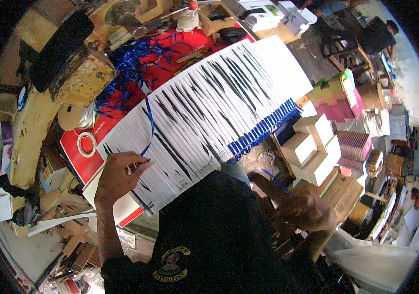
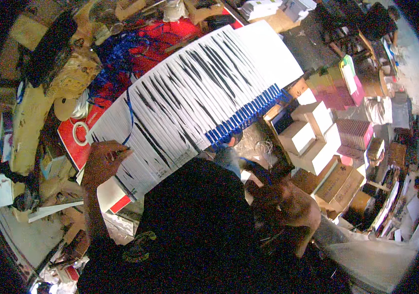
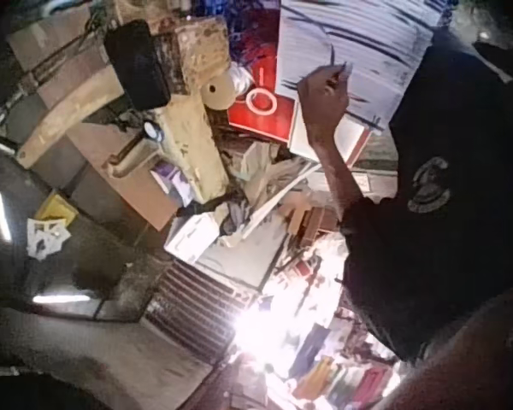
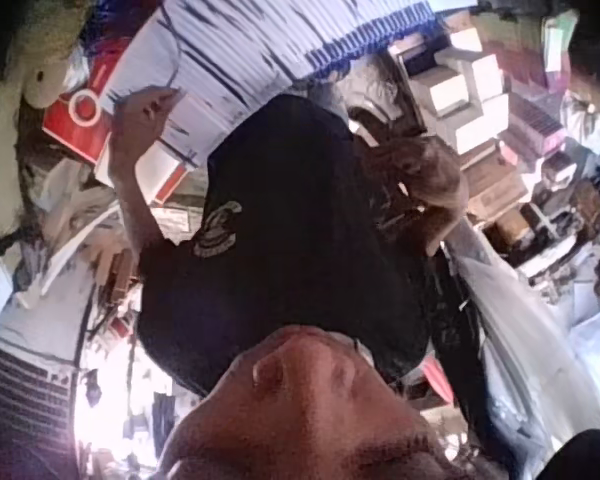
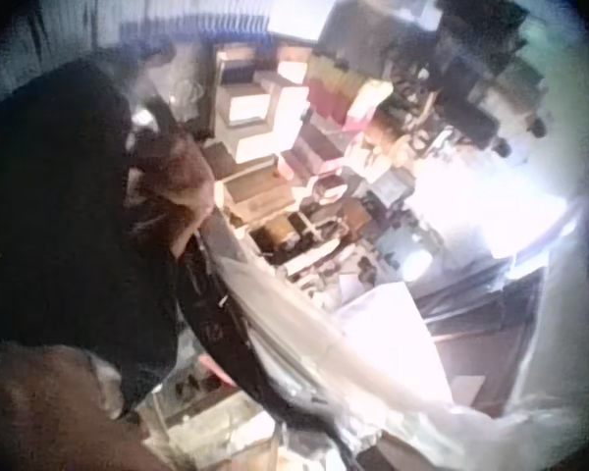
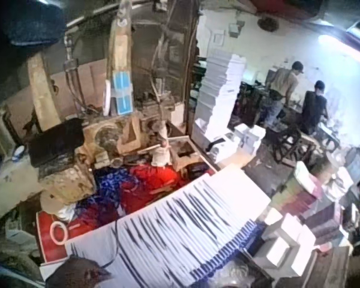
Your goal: The person attaches ribbons to paper sheets by picking ribbons from a pile and threading them through the edge holes of each sheet by hand.
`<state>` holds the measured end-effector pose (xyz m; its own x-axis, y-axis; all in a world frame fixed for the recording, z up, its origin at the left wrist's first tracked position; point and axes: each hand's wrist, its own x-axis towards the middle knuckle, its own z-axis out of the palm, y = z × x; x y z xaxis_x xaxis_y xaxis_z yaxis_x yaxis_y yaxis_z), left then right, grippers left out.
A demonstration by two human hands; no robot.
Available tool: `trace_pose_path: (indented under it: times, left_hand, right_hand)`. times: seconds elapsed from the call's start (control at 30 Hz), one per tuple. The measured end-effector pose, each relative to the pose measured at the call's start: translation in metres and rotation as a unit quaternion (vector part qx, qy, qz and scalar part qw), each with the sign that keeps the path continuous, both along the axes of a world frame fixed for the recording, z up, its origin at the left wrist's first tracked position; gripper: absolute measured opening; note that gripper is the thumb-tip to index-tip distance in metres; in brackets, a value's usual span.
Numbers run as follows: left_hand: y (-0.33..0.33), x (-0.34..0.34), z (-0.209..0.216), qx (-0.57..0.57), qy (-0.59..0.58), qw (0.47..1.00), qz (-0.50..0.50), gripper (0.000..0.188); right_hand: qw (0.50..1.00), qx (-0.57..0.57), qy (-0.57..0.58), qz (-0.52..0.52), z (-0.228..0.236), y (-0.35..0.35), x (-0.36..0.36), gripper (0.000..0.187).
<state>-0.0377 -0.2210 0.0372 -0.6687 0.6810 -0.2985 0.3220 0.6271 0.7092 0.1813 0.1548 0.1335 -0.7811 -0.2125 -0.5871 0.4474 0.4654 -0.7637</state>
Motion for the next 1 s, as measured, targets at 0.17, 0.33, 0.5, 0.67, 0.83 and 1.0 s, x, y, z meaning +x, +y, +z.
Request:
trace_pose_path:
  times: [0.17, 0.33, 0.5, 0.67, 0.83, 1.0]
  left_hand:
    - [0.035, 0.007, 0.035, 0.022, 0.151, 0.988, 0.004, 0.06]
    - [0.076, 0.027, 0.03, 0.162, 0.185, 0.968, -0.048, 0.065]
    - [0.12, 0.048, -0.007, 0.137, 0.17, 0.974, -0.066, 0.03]
    - [0.144, 0.048, -0.031, 0.15, 0.196, 0.968, -0.039, 0.023]
    - [0.145, 0.041, -0.045, 0.158, 0.158, 0.973, -0.048, 0.024]
    - [0.145, 0.04, -0.047, 0.173, 0.164, 0.97, -0.044, 0.024]
  right_hand:
    - [0.964, -0.095, 0.079, -0.235, -0.038, -0.022, 0.022, 0.02]
    - [0.915, -0.024, 0.048, -0.4, -0.08, -0.065, -0.007, 0.021]
    - [0.875, -0.082, 0.054, -0.473, -0.125, -0.082, -0.012, 0.027]
    - [0.863, -0.105, 0.026, -0.494, -0.142, -0.085, -0.018, 0.029]
    - [0.858, -0.086, 0.079, -0.5, -0.159, -0.087, -0.022, 0.025]
    - [0.855, -0.082, 0.064, -0.509, -0.155, -0.087, -0.024, 0.025]
